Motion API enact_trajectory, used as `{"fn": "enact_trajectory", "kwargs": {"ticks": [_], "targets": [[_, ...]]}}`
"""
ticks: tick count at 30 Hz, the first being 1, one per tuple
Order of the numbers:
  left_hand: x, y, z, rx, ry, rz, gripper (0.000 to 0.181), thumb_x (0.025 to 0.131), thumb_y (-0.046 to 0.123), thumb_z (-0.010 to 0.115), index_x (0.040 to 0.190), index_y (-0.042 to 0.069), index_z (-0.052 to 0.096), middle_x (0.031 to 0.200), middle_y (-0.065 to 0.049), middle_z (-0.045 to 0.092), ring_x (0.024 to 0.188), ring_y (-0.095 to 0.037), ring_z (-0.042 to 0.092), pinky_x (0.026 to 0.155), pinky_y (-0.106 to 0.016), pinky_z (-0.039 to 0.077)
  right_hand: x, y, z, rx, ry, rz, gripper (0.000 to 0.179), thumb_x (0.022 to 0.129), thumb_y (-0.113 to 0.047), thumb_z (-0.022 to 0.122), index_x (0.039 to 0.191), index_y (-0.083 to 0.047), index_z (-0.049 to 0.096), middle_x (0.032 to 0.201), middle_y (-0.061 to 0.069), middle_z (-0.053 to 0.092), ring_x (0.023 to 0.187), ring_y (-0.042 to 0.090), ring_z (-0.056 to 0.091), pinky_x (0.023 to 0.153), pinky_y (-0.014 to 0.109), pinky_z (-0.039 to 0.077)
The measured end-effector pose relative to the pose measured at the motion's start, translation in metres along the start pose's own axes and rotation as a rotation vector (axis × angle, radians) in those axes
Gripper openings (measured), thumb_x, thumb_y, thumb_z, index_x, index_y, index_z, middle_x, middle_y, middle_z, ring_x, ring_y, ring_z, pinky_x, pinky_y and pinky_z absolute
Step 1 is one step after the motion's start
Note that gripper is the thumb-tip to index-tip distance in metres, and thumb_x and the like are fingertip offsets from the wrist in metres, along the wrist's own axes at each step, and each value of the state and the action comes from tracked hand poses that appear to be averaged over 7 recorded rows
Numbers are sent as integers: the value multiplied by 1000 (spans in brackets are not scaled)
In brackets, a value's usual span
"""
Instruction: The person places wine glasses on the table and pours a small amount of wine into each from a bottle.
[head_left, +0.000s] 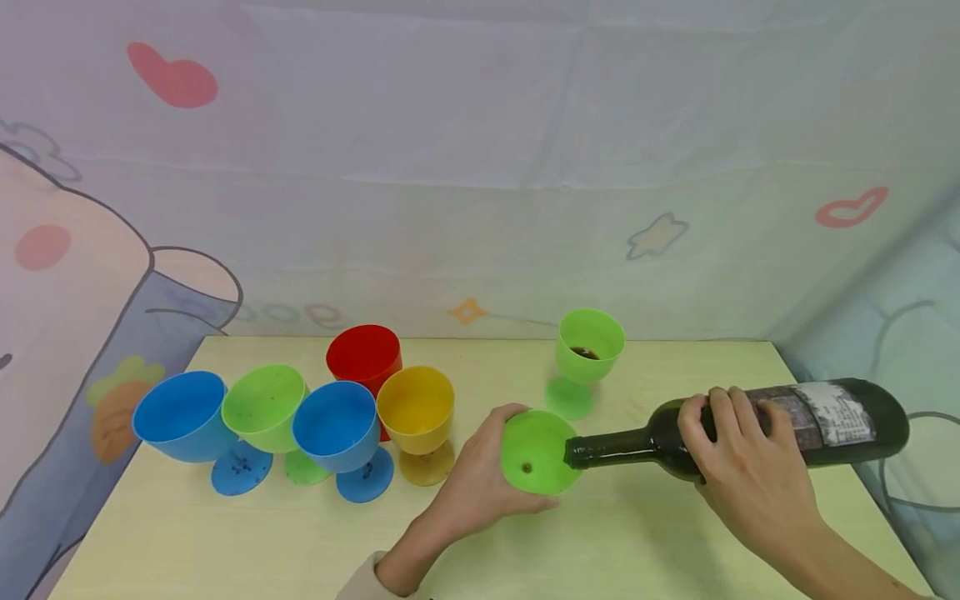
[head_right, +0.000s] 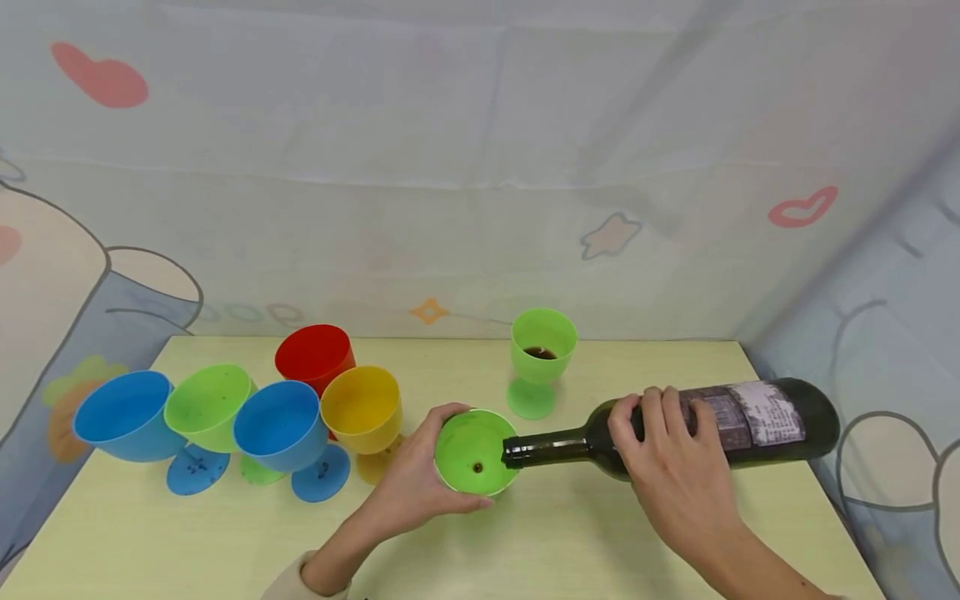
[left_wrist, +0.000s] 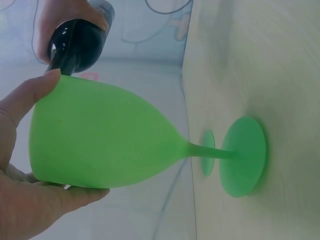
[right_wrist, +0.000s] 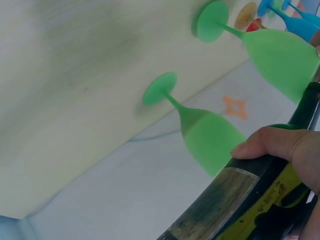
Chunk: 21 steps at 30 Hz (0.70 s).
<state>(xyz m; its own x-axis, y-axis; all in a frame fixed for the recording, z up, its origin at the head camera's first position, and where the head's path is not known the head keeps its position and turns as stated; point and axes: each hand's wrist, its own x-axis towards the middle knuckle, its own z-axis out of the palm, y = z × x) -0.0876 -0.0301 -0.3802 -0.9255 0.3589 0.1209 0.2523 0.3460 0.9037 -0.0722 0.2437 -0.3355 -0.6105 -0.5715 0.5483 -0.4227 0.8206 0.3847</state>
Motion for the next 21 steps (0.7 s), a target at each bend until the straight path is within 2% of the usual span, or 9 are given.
{"fn": "enact_trajectory", "kwargs": {"ticks": [7, 21], "targets": [[-1, -1, -1, 32, -1, 3, 87, 58, 22, 86, 129, 10, 36, 114, -3, 51, 99, -23, 51, 82, -39, 43, 2, 0, -3, -13, -34, -7, 78, 34, -17, 83, 98, 8, 47, 92, 30, 49, 83, 44, 49, 66, 56, 39], [-1, -1, -1, 38, 4, 13, 88, 58, 23, 86, 129, 10, 36, 115, -4, 52, 100, -22, 51, 86, -40, 42, 3, 1, -3, -15, -30, -10, 83, 30, -20, 85, 98, 8, 47, 92, 30, 49, 82, 44, 49, 66, 56, 39]]}}
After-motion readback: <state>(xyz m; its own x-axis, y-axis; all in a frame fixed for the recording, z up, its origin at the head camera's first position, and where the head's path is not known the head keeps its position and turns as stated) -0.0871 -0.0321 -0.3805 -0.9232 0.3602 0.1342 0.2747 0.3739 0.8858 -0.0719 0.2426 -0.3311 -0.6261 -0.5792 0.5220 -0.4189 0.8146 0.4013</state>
